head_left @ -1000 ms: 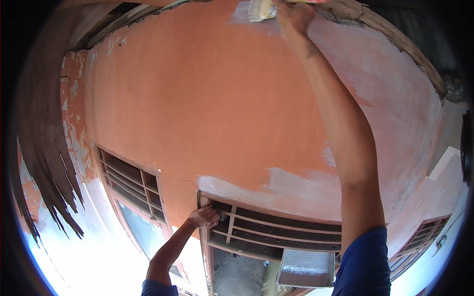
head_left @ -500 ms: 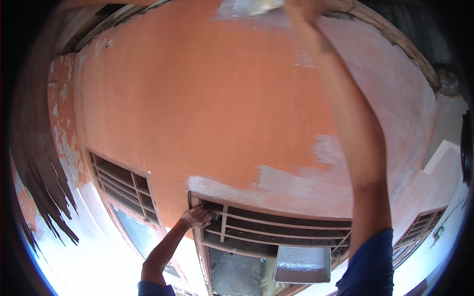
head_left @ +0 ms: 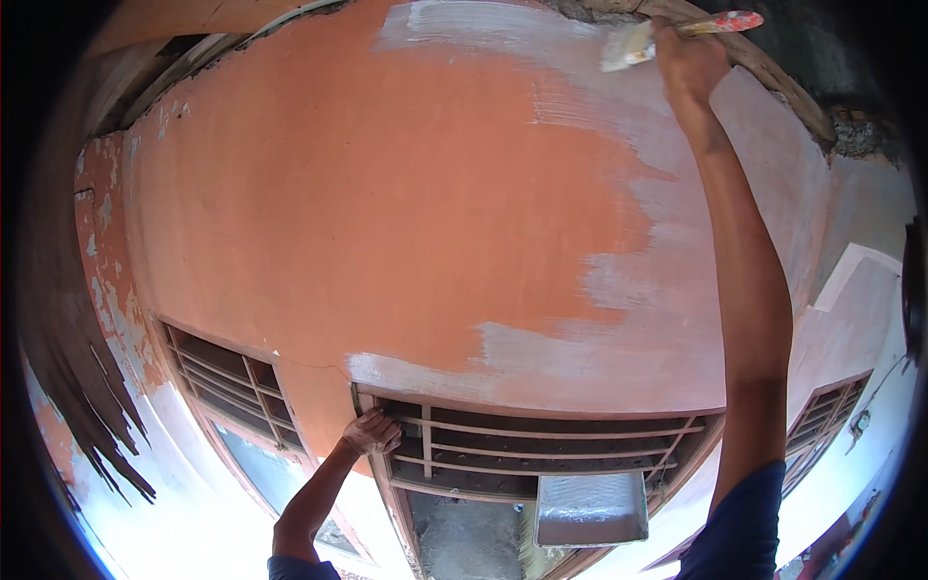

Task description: The person dips a paintbrush into a paint tray and applies paint to the exterior wall.

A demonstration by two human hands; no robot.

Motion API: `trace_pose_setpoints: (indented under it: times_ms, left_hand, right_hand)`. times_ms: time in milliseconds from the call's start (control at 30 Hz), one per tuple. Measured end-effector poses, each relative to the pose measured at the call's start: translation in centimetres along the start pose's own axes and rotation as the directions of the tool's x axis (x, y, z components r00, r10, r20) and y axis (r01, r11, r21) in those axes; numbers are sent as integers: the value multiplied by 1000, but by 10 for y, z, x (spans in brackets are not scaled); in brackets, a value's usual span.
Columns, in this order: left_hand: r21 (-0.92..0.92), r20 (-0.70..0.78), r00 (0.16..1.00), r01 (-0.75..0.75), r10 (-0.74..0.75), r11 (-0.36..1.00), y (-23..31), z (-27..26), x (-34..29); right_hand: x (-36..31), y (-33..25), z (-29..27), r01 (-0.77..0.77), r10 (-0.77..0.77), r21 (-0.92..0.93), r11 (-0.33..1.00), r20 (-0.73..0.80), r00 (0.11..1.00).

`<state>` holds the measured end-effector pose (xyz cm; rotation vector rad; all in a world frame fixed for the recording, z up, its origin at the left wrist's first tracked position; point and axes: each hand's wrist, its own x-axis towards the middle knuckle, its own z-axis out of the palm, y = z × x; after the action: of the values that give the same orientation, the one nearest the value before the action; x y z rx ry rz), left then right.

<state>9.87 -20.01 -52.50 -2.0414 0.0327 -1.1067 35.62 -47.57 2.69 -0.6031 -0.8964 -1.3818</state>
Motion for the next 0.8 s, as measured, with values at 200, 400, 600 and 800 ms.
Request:
trace_pose_setpoints:
  times_ms: [200, 400, 600, 800]
  left_hand:
    - [10, 12, 1000, 2, -2, 1000, 1, 2, -2]
    - [21, 20, 1000, 11, -11, 1000, 4, 10, -9]
    - [47, 49, 999, -1, -1, 999, 3, 10, -8]
    - [63, 18, 1000, 13, -14, 998, 5, 6, -7]
  right_hand:
    - [-24, -54, 53, 263, -240, -290, 920, 115, 964]
    - [-57, -128, 135, 125, -74, -83, 989, 457, 886]
    - [-49, -126, 122, 127, -174, 173, 977, 287, 942]
    - [-5, -77, 68, 73, -36, -137, 988, 256, 966]
